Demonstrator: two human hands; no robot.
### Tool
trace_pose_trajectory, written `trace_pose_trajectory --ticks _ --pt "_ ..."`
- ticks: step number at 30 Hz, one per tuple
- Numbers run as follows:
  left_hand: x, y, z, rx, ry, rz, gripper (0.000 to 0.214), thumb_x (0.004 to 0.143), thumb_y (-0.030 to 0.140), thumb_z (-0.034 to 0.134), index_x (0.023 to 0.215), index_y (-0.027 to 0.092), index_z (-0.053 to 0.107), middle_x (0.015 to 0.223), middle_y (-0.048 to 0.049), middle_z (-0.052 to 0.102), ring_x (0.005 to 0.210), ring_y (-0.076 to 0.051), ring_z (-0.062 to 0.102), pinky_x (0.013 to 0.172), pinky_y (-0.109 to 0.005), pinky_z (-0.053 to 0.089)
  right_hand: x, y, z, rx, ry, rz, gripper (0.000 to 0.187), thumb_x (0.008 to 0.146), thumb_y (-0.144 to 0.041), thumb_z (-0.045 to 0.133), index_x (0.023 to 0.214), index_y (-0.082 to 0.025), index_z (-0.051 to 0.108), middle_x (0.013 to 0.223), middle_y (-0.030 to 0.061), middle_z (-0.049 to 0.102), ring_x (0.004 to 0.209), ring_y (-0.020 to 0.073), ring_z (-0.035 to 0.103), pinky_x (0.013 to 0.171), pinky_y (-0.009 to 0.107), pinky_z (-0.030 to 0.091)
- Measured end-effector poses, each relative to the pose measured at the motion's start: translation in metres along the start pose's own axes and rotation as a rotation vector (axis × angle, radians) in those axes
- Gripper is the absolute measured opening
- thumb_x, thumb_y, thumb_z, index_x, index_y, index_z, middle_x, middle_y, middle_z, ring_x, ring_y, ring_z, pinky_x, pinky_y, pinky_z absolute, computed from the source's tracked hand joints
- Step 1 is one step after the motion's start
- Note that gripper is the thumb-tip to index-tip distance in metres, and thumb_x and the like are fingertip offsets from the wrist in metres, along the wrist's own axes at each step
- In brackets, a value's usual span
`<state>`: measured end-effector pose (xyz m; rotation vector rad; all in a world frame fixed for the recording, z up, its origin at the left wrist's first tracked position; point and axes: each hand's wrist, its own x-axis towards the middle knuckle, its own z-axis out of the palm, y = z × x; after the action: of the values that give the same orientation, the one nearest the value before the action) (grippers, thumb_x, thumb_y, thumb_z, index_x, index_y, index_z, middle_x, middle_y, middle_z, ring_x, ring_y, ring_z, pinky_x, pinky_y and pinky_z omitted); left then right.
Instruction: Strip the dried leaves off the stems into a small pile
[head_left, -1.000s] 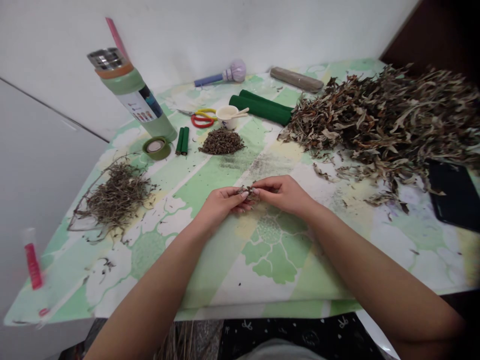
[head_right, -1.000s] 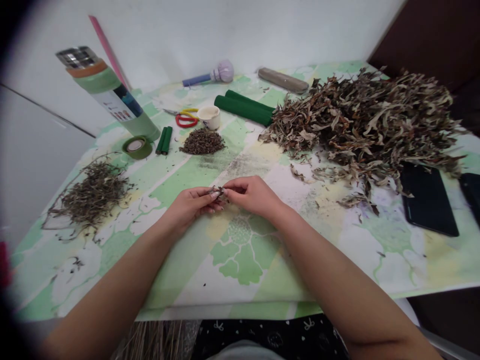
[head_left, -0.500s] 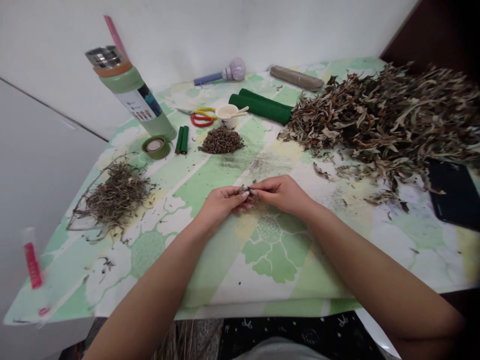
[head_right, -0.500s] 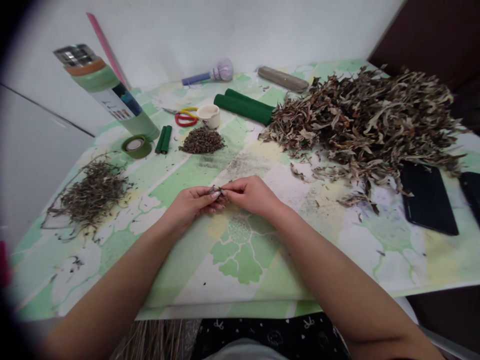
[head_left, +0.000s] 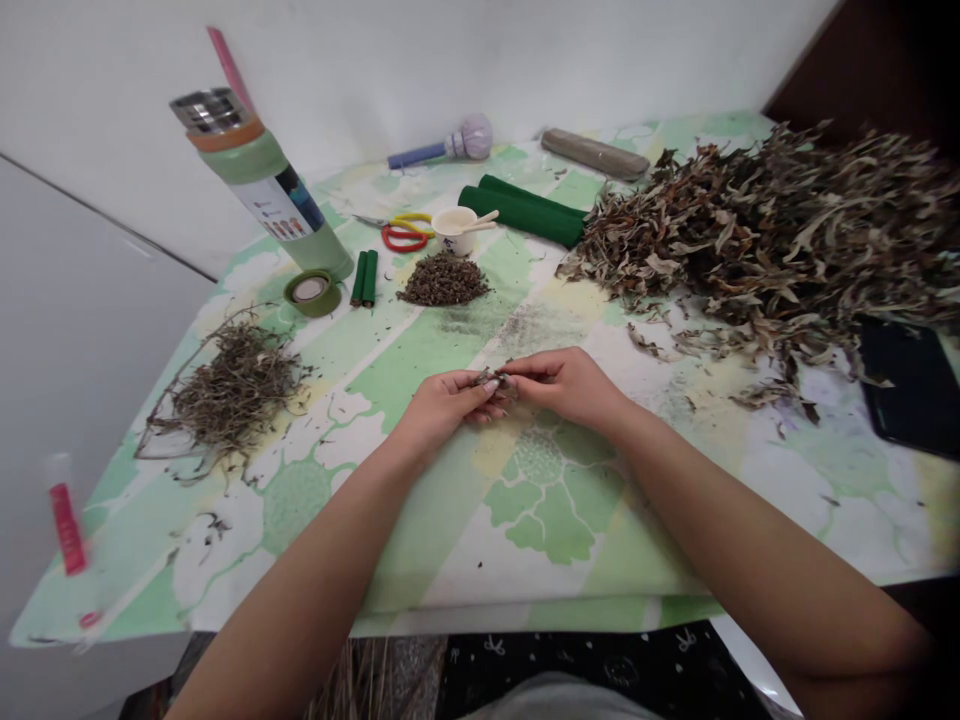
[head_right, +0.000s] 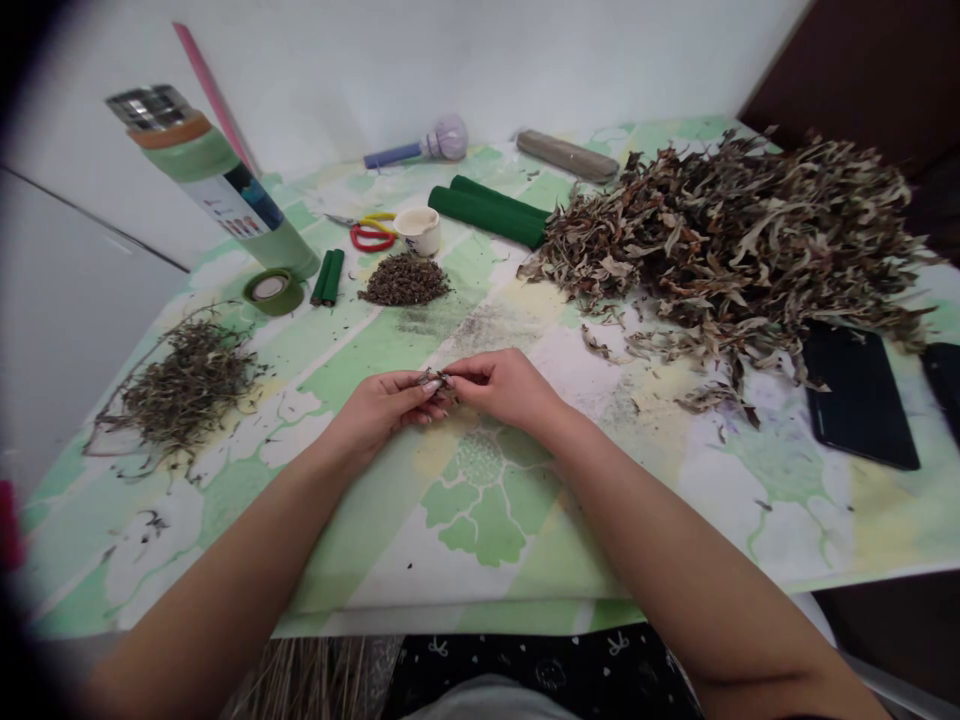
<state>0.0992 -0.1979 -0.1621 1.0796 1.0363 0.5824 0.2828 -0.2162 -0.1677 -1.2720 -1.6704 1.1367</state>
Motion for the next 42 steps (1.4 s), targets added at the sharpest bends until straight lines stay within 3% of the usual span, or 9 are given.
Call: trace_pose_trajectory --ticks 6,14,21,34,38,42 --pt "-0.001 0.001 0.001 0.002 0.008 -0.009 0.028 0.069 0.035 0.070 0.086 0.013 0.068 0.081 -0.0059 0.070 0.063 -0.009 0.062 0.058 -0.020 0.044 0.000 0.002 0.000 -0.023 -0.008 0.004 0.028 0.078 -0.030 0.058 0.100 -0.021 0.072 0.085 0.0031 0.073 0.073 0.0165 0.066 0.063 0.023 0.049" --pt "-0.001 0.001 0.001 0.002 0.016 -0.017 0.031 0.068 0.034 0.071 0.089 0.012 0.068 0.079 -0.0067 0.070 0.063 -0.009 0.062 0.058 -0.020 0.044 0.001 0.001 0.000 -0.074 0.106 -0.005 0.025 0.078 -0.029 0.057 0.094 -0.019 0.073 0.082 0.0030 0.072 0.069 0.0148 0.064 0.060 0.022 0.046" --pt "-0.002 0.004 0.002 0.062 -0.018 -0.011 0.025 0.069 0.032 0.069 0.083 0.011 0.068 0.072 -0.0047 0.068 0.059 -0.009 0.060 0.056 -0.020 0.044 0.000 -0.002 -0.003 -0.066 0.004 -0.046 0.025 0.077 -0.032 0.059 0.093 -0.017 0.072 0.084 0.0056 0.070 0.072 0.0151 0.062 0.063 0.024 0.046" --pt "-0.001 0.003 0.003 0.065 0.020 0.009 0.025 0.070 0.032 0.067 0.083 0.011 0.064 0.066 -0.0029 0.066 0.054 -0.007 0.056 0.052 -0.019 0.041 0.001 0.000 -0.004 -0.066 0.048 -0.014 0.023 0.077 -0.030 0.058 0.088 -0.016 0.072 0.083 0.0051 0.069 0.073 0.0152 0.060 0.063 0.024 0.044" --pt "-0.001 0.004 0.001 0.131 -0.043 -0.022 0.021 0.072 0.031 0.065 0.080 0.012 0.064 0.064 -0.0024 0.065 0.050 -0.006 0.054 0.050 -0.019 0.041 0.001 -0.003 -0.009 -0.019 0.009 0.079 0.025 0.075 -0.035 0.060 0.085 -0.015 0.071 0.076 0.0039 0.068 0.066 0.0135 0.057 0.058 0.024 0.042" --pt "-0.005 0.008 -0.004 0.233 -0.248 -0.135 0.019 0.070 0.030 0.068 0.075 0.011 0.066 0.065 -0.0054 0.067 0.050 -0.008 0.057 0.045 -0.018 0.038 -0.002 -0.013 -0.019 0.084 -0.169 0.223 0.024 0.073 -0.037 0.062 0.072 -0.014 0.067 0.059 -0.0002 0.061 0.048 0.0075 0.047 0.046 0.021 0.035"
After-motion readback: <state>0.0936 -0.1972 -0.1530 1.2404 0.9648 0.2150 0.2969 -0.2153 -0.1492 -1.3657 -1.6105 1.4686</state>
